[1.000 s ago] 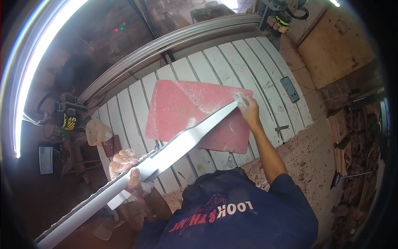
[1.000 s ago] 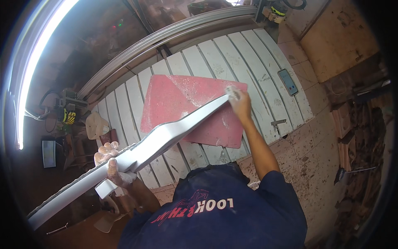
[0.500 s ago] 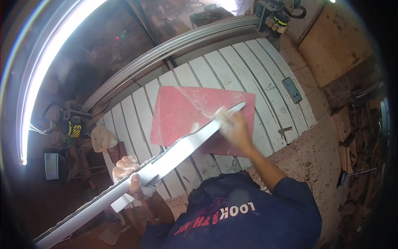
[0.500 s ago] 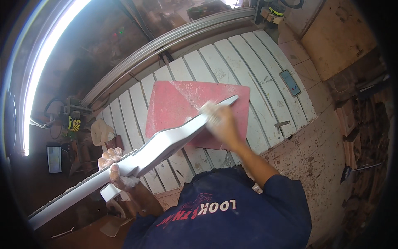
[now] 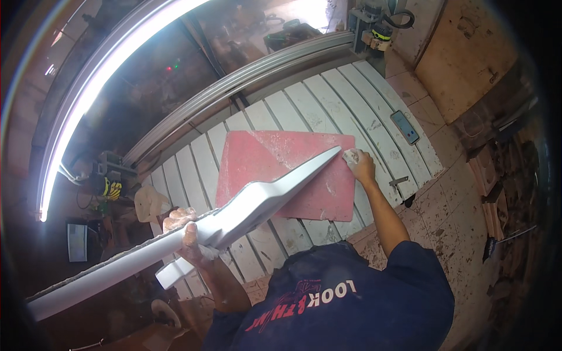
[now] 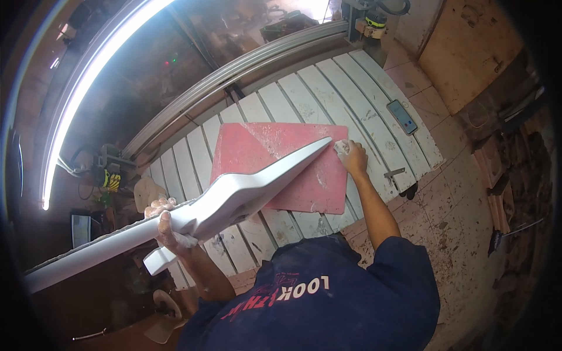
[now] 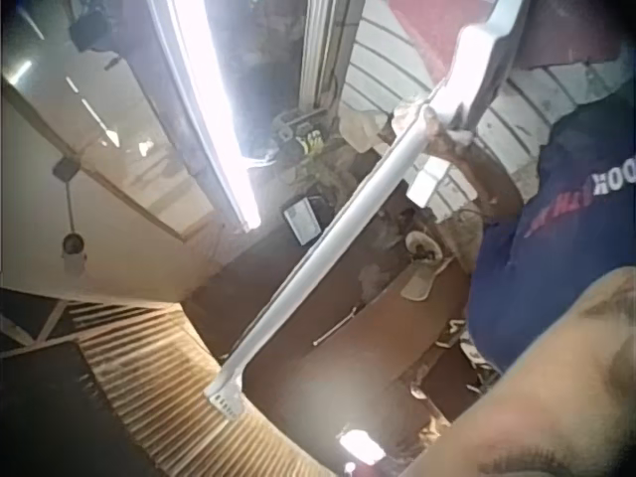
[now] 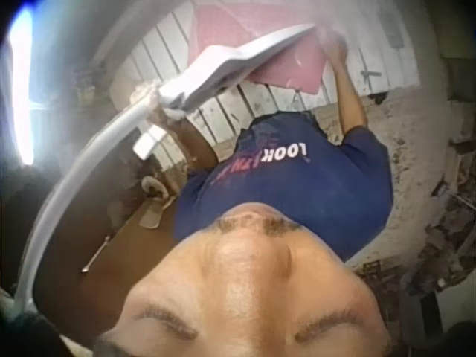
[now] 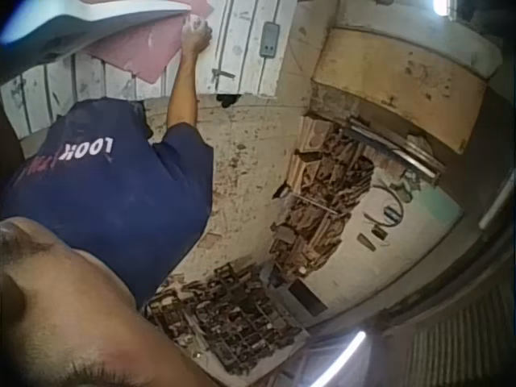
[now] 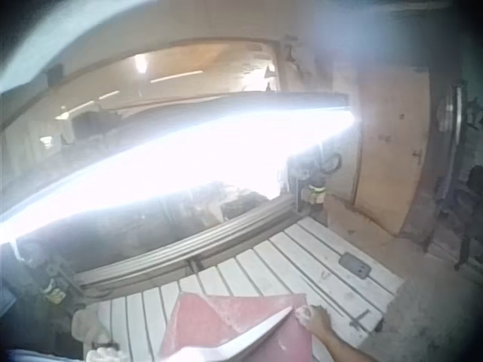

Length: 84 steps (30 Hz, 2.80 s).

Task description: The person sands the edges and contours of a white electric guitar body using a sanding block and a piece of sandpaper. The person turns the guitar body over and rotates it to reach different sections of the edges and the cutout areas.

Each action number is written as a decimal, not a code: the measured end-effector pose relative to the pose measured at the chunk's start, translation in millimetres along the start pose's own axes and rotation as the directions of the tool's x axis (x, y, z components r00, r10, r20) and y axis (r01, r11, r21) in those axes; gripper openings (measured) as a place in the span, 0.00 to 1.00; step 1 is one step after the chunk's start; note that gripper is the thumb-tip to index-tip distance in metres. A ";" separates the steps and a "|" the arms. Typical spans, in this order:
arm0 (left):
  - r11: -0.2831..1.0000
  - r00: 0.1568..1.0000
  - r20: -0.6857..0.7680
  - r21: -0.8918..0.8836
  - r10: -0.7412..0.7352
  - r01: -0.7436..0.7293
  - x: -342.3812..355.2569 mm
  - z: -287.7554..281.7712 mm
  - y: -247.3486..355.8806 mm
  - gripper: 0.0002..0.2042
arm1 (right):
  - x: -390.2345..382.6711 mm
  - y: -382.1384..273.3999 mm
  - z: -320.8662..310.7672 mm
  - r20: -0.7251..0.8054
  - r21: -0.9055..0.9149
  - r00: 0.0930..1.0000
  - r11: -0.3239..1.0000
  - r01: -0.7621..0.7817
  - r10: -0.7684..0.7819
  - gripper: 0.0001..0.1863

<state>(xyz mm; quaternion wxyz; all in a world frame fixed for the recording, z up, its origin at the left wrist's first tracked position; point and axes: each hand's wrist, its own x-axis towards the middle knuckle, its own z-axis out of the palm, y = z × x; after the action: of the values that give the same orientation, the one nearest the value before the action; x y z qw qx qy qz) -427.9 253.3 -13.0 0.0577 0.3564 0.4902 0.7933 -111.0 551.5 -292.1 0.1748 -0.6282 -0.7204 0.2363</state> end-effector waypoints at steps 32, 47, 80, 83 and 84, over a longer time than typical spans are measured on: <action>1.000 1.000 0.011 -0.014 0.025 -0.025 -17.4 -12.4 9.5 0.10 | -170.8 -267.5 -113.1 0.015 0.704 0.607 0.439 0.558 -0.795 0.40; 0.999 0.998 -0.050 -0.005 -0.032 0.032 -17.0 -16.0 9.7 0.11 | -168.9 -270.4 -111.5 -0.314 0.576 0.540 0.296 0.762 -0.781 0.20; 0.967 0.989 0.142 -0.256 0.042 -0.005 -7.8 -61.6 -1.2 0.09 | -163.9 -277.8 -96.4 0.224 0.879 0.624 0.432 0.203 -0.748 0.18; 0.965 0.983 0.183 -0.263 0.032 0.018 -7.5 -67.6 1.4 0.09 | -164.0 -276.5 -85.9 0.300 0.883 0.604 0.454 0.116 -0.738 0.15; 0.958 0.982 0.188 -0.286 0.023 0.033 -7.5 -70.5 0.3 0.09 | -165.1 -276.3 -82.0 0.384 0.903 0.616 0.418 -0.096 -0.688 0.14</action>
<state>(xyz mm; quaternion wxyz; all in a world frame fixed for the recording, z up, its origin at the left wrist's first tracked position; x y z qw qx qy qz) -466.1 197.9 -35.3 0.1573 0.4169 0.3629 0.8184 -268.5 370.9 -62.1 0.2109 -0.1454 -0.6118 0.7484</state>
